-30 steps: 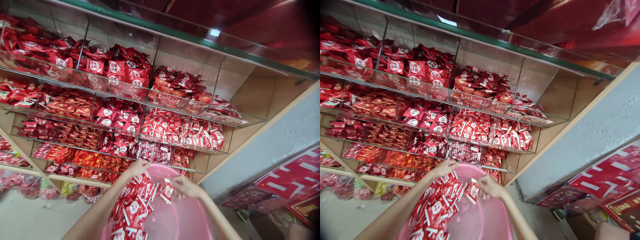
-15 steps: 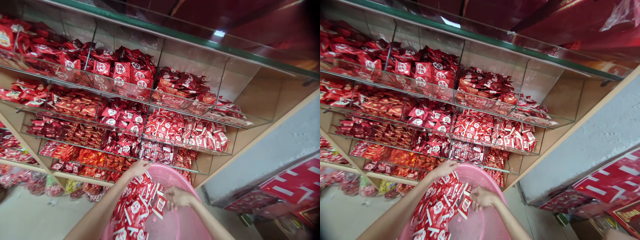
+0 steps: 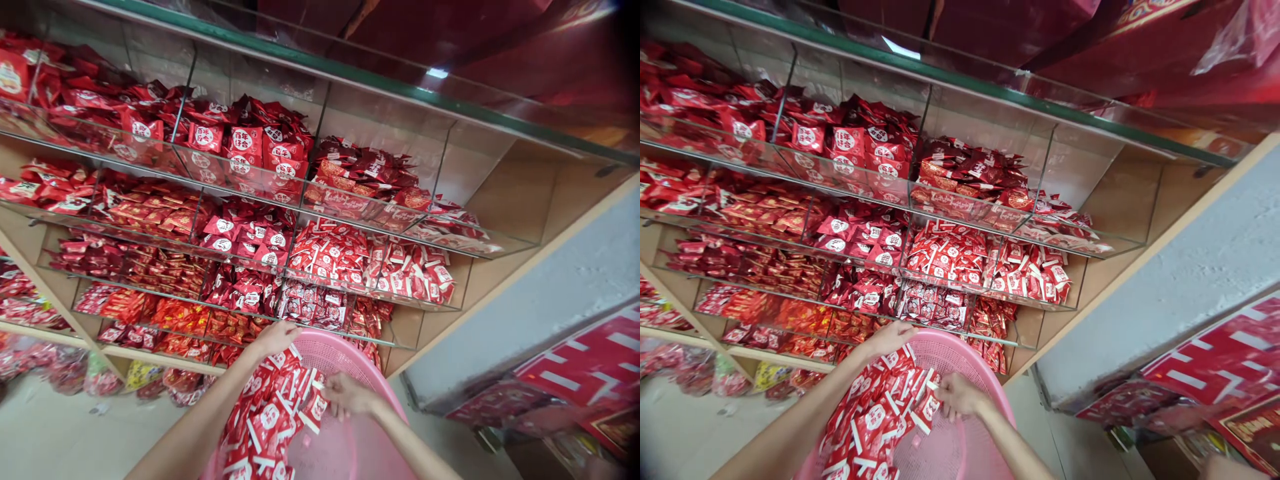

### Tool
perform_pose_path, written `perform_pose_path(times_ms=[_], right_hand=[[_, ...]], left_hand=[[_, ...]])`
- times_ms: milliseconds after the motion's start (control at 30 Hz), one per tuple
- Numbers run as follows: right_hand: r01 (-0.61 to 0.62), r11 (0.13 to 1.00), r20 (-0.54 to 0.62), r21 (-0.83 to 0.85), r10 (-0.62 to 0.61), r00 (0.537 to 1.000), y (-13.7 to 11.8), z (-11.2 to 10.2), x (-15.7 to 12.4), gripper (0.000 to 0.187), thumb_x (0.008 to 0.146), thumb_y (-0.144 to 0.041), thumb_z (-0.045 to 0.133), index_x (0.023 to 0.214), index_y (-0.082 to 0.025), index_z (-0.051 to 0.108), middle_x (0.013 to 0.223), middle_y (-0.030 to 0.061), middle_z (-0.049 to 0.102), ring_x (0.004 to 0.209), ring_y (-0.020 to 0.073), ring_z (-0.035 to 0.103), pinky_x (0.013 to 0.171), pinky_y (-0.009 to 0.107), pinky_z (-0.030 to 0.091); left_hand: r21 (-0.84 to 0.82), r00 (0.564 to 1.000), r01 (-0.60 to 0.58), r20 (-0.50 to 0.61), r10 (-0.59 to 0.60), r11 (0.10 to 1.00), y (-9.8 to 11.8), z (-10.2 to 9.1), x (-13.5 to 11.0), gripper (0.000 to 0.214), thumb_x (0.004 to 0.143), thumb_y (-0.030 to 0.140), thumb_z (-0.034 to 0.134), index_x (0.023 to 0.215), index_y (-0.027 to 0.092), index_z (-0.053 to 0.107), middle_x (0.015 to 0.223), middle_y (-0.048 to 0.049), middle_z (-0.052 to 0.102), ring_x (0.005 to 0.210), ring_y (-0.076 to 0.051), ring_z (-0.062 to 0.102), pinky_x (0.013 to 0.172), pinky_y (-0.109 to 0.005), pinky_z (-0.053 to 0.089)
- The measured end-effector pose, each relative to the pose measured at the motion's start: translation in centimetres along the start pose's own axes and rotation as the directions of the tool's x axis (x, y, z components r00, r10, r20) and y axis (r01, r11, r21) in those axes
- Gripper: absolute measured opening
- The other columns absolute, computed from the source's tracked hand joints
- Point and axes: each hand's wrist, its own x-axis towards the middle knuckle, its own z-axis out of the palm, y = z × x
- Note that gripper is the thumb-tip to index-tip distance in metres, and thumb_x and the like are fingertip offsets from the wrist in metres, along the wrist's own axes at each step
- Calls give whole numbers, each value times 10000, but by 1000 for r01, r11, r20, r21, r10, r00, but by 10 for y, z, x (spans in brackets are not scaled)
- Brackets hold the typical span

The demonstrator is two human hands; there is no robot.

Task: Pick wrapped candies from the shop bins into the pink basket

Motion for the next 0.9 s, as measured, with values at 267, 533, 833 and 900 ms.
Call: perform_pose_path(times_ms=[267,533,833,900], right_hand=[[101,984,-284,-149,-140,949,-38,-36,-32,343,781,-506,471,739,-168,516,464,-19,564,377,120,530,369,194,345],[141,962,-811,-235,-274,517,-84,-148,-90,323,761,-487,461,695,-180,537,570,21,615,465,137,545,481,240,397],[-177,933,-912,-313,-243,332,-75,-194,-64,295,701,-405,540,861,-161,583,740,60,663,705,188,605,584,249,388],[-148,946,-909,-289,-223,351,-74,-196,-58,292,691,-414,544,821,-158,595,717,58,660,659,175,600,554,238,382]], left_hand=[[-22,1000,-21,12,21,1000,6,-7,-4,425,793,501,345,643,164,554,592,17,494,589,-123,432,539,-207,261],[-22,1000,-7,25,8,1000,7,-7,-7,429,792,519,327,630,169,517,577,30,450,573,-116,419,537,-208,268],[-30,1000,-7,4,7,1000,7,-8,-10,426,792,518,319,622,170,496,564,33,418,575,-119,412,533,-212,260],[-45,1000,-6,0,6,999,5,-9,-11,438,789,536,320,636,169,504,574,31,434,577,-122,418,537,-212,265]])
